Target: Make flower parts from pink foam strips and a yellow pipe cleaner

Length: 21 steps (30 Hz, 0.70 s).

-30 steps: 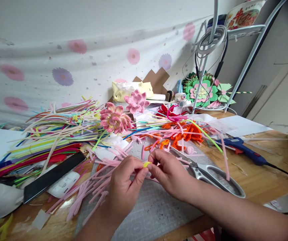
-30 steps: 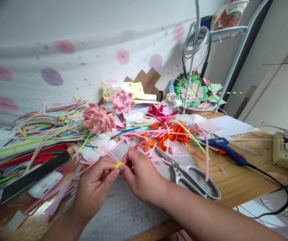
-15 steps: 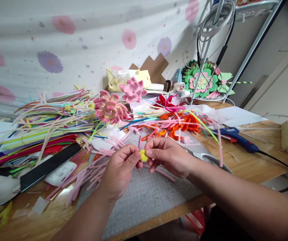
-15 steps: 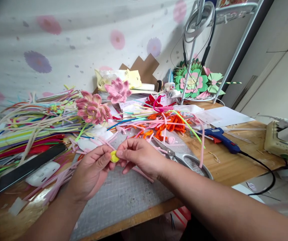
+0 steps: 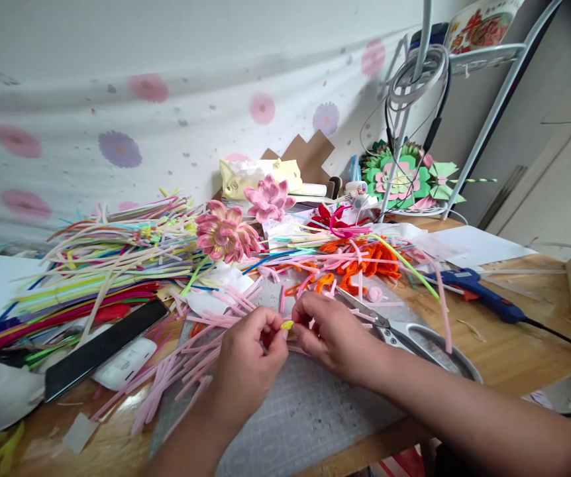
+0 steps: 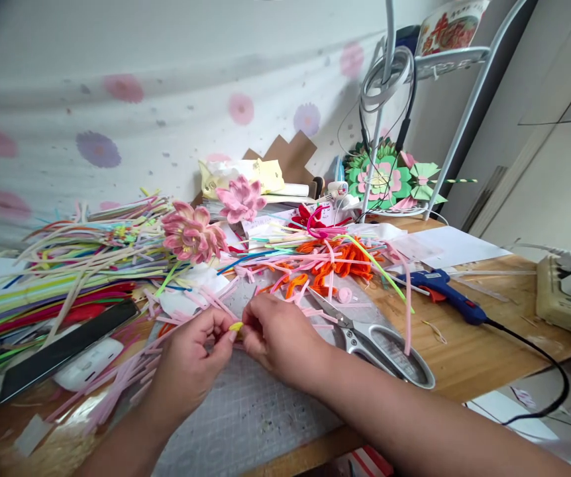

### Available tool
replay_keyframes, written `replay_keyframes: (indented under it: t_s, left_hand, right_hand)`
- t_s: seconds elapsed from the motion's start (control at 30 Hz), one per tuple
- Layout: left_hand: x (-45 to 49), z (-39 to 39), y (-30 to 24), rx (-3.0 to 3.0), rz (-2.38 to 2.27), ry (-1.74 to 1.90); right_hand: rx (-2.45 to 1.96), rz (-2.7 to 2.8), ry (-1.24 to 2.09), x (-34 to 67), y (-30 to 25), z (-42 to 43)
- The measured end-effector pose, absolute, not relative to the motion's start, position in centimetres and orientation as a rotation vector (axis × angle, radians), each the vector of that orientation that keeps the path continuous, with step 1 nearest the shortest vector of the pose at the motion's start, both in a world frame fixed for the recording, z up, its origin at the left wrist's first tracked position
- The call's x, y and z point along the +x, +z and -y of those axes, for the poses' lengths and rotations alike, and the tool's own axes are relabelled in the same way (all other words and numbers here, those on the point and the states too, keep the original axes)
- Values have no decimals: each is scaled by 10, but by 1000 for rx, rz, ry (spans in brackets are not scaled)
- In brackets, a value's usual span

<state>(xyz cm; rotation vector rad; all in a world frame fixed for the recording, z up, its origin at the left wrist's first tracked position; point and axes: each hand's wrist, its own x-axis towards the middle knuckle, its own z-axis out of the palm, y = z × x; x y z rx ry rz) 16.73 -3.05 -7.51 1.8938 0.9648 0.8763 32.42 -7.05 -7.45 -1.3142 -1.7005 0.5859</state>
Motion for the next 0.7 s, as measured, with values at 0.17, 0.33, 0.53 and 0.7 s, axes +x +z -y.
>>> replay_keyframes:
  t_s: [0.17, 0.33, 0.53, 0.7]
  left_hand:
    - [171, 28, -77, 1389, -679, 836]
    - [182, 34, -82, 1154, -659, 987]
    - [192, 35, -60, 1063, -720, 1063]
    - [190, -33, 21, 2072, -1036, 1018]
  right_hand:
    - [-1005, 1280, 1154, 318, -76, 68]
    - [-889, 954, 1246, 302, -84, 64]
    - [-937, 1011, 1055, 295, -75, 54]
    - [-939, 1103, 915, 320, -48, 63]
